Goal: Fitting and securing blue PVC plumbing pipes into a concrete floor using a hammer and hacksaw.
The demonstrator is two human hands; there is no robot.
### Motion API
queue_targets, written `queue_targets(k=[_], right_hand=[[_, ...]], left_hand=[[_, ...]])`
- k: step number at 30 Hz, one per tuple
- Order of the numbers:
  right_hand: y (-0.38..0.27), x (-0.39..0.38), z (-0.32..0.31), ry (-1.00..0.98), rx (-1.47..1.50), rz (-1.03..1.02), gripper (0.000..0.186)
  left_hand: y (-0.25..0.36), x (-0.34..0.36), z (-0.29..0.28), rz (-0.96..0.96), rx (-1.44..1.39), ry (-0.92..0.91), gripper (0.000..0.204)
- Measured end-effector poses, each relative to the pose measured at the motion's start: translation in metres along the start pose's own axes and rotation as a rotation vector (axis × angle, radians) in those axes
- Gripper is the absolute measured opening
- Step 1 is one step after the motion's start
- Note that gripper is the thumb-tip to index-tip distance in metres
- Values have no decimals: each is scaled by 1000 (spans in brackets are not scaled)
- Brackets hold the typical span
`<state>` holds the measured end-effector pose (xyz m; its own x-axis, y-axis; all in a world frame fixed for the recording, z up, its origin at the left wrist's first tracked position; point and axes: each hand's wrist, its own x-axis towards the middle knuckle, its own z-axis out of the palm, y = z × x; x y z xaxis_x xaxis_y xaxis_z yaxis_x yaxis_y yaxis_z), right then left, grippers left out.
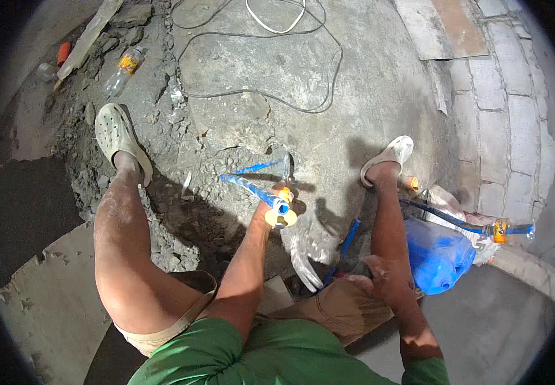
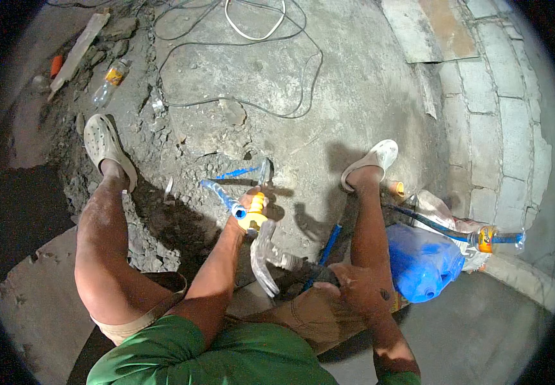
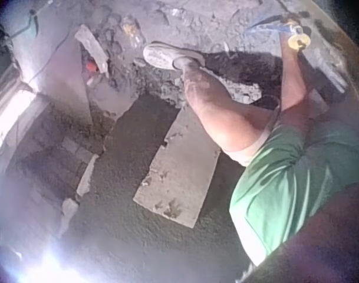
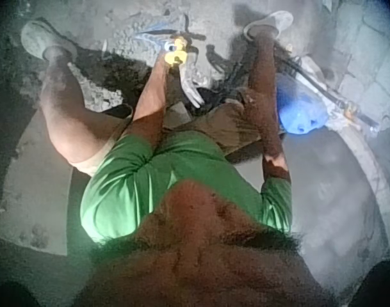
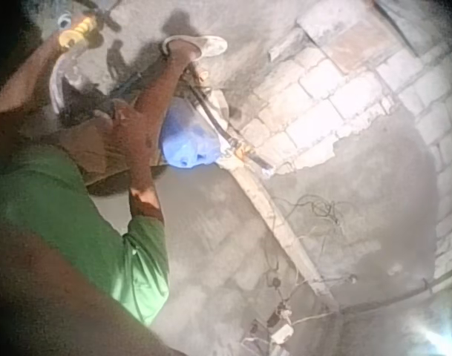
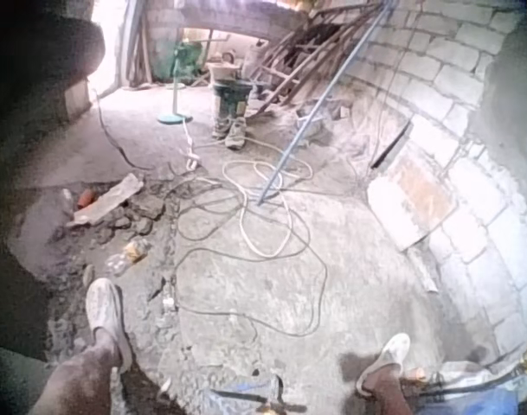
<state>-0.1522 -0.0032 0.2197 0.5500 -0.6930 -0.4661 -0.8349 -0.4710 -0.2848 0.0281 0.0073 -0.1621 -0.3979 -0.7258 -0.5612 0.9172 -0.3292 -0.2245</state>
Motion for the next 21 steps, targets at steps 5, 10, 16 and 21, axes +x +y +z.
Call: queue_targets(k=[5,10,16,21], right_hand=[[6,-21,10,-231,32,-8,46],[5,-5,47,-222,145,-191,48],[42,48,75,-412,-76,109,55],[17,39,60,-199,26,-122,53]], left_hand=[[-12,12,16,-66,-4,-189,22],[21,-8,0,-138,-166,-109,24],[14,10,2,127,229,-239,21],[29,13,-35,940,1698,-122,20]])
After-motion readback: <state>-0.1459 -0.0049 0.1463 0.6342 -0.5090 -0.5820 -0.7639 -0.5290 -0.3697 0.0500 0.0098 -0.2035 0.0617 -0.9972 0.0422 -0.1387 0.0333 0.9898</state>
